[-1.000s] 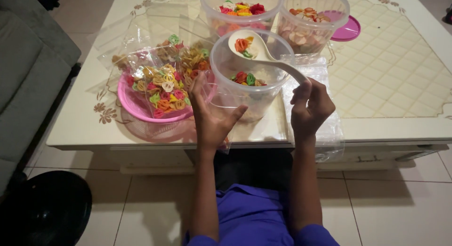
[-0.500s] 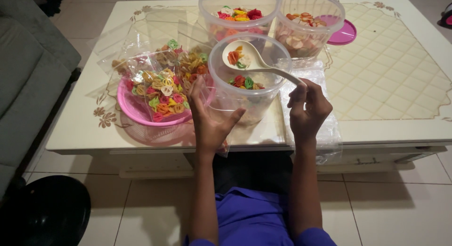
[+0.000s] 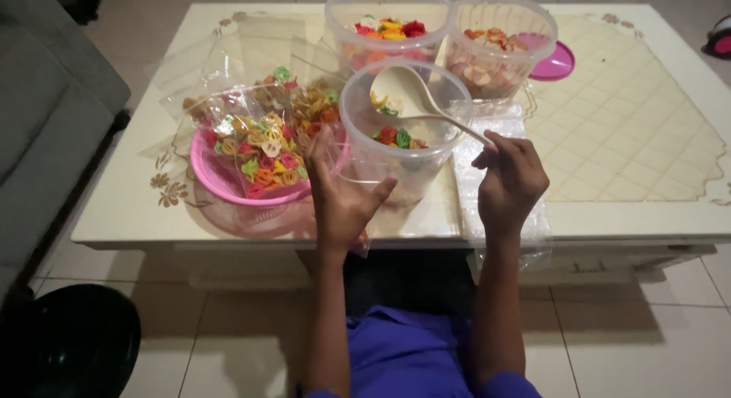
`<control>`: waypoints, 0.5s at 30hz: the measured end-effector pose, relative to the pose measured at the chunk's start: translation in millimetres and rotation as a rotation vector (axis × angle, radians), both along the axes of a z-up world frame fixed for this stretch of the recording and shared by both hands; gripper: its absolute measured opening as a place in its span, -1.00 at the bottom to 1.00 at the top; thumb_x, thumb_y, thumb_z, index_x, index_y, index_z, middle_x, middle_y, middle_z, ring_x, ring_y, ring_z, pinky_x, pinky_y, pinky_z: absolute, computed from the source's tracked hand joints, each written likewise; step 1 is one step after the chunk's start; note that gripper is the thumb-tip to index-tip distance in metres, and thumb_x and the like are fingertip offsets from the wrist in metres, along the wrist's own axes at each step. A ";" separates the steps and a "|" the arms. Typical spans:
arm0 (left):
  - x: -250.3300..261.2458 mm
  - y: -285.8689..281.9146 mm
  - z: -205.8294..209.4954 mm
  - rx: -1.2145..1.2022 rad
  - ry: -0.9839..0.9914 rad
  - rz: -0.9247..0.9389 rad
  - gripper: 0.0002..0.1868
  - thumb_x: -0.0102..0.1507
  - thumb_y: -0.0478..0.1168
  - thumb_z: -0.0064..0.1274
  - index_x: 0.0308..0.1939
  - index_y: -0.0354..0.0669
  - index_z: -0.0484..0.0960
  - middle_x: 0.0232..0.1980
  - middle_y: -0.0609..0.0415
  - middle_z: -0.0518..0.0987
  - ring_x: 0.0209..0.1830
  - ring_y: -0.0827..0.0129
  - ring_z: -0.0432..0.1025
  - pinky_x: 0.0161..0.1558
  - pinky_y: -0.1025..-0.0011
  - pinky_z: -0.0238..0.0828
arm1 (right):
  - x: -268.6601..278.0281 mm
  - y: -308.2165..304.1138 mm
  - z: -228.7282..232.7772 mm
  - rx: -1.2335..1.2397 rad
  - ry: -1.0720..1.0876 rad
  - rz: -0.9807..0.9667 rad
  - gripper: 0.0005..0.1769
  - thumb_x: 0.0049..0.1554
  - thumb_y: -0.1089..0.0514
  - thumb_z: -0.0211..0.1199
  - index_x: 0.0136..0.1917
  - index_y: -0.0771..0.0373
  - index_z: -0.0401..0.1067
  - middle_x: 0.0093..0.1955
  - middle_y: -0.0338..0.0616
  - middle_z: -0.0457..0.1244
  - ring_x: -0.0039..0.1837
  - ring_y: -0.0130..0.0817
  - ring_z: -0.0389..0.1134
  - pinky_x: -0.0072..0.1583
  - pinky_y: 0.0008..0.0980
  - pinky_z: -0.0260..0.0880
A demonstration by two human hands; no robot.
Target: Packaging various snacks from large plastic containers into small plastic bags using a spoon.
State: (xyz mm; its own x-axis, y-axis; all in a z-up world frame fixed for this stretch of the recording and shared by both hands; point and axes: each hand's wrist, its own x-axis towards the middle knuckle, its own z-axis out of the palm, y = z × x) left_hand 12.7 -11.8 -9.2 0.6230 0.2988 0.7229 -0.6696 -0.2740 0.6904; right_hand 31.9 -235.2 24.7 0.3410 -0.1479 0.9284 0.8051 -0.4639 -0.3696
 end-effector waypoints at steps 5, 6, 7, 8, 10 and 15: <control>-1.9 -0.8 0.5 0.009 -0.024 0.034 0.16 -0.05 0.02 0.58 0.47 -0.26 0.22 0.43 -0.24 0.24 0.52 -0.09 0.14 0.51 -0.04 0.08 | 5.4 4.9 -2.3 0.112 0.050 0.042 -0.81 0.37 0.39 0.14 0.02 0.56 0.54 -0.31 0.06 0.28 -0.39 -0.23 0.37 -0.27 -0.29 0.38; -4.0 -1.7 -6.3 0.004 -0.028 0.037 0.16 -0.05 0.02 0.58 0.47 -0.26 0.22 0.43 -0.24 0.24 0.52 -0.09 0.14 0.51 -0.04 0.08 | 3.2 1.7 -6.6 0.106 0.045 0.046 -0.81 0.37 0.39 0.14 0.02 0.56 0.54 -0.31 0.06 0.28 -0.39 -0.23 0.37 -0.27 -0.29 0.38; -1.0 0.4 -8.5 -0.002 0.006 0.050 0.18 -0.12 -0.04 0.62 0.45 -0.25 0.25 0.43 -0.24 0.27 0.50 -0.04 0.19 0.50 -0.01 0.11 | 6.4 1.5 -7.1 0.123 0.060 0.051 -0.83 0.36 0.42 0.14 0.02 0.57 0.53 -0.28 0.11 0.28 -0.38 -0.18 0.37 -0.27 -0.26 0.39; 1.7 2.0 -9.8 -0.009 0.040 0.063 0.21 -0.18 -0.10 0.66 0.43 -0.24 0.27 0.43 -0.24 0.29 0.47 0.01 0.23 0.48 0.01 0.13 | 9.4 0.8 -6.6 0.140 0.075 0.056 -0.85 0.35 0.45 0.14 0.02 0.57 0.52 -0.24 0.16 0.29 -0.38 -0.14 0.38 -0.27 -0.22 0.40; 6.0 3.4 -0.9 0.025 -0.019 0.095 0.20 -0.16 -0.04 0.64 0.44 -0.27 0.27 0.42 -0.27 0.29 0.47 -0.06 0.22 0.47 0.00 0.13 | 5.2 10.3 8.4 0.156 0.051 0.066 -0.86 0.34 0.45 0.15 0.01 0.57 0.52 -0.25 0.15 0.30 -0.37 -0.14 0.39 -0.27 -0.22 0.41; 3.3 -1.4 -3.0 0.020 -0.044 0.085 0.16 -0.11 -0.04 0.60 0.45 -0.26 0.27 0.42 -0.26 0.30 0.46 -0.10 0.23 0.45 0.00 0.16 | -12.3 13.5 13.1 0.170 0.043 0.077 -0.89 0.30 0.47 0.16 0.01 0.57 0.51 -0.23 0.14 0.30 -0.33 -0.09 0.41 -0.22 -0.17 0.46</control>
State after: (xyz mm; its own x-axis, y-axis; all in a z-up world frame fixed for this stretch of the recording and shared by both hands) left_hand 15.9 -13.2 -12.1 0.5632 0.3349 0.7554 -0.6730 -0.3446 0.6545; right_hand 19.6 -221.8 37.8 0.3965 -0.2731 0.8765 0.8174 -0.3297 -0.4724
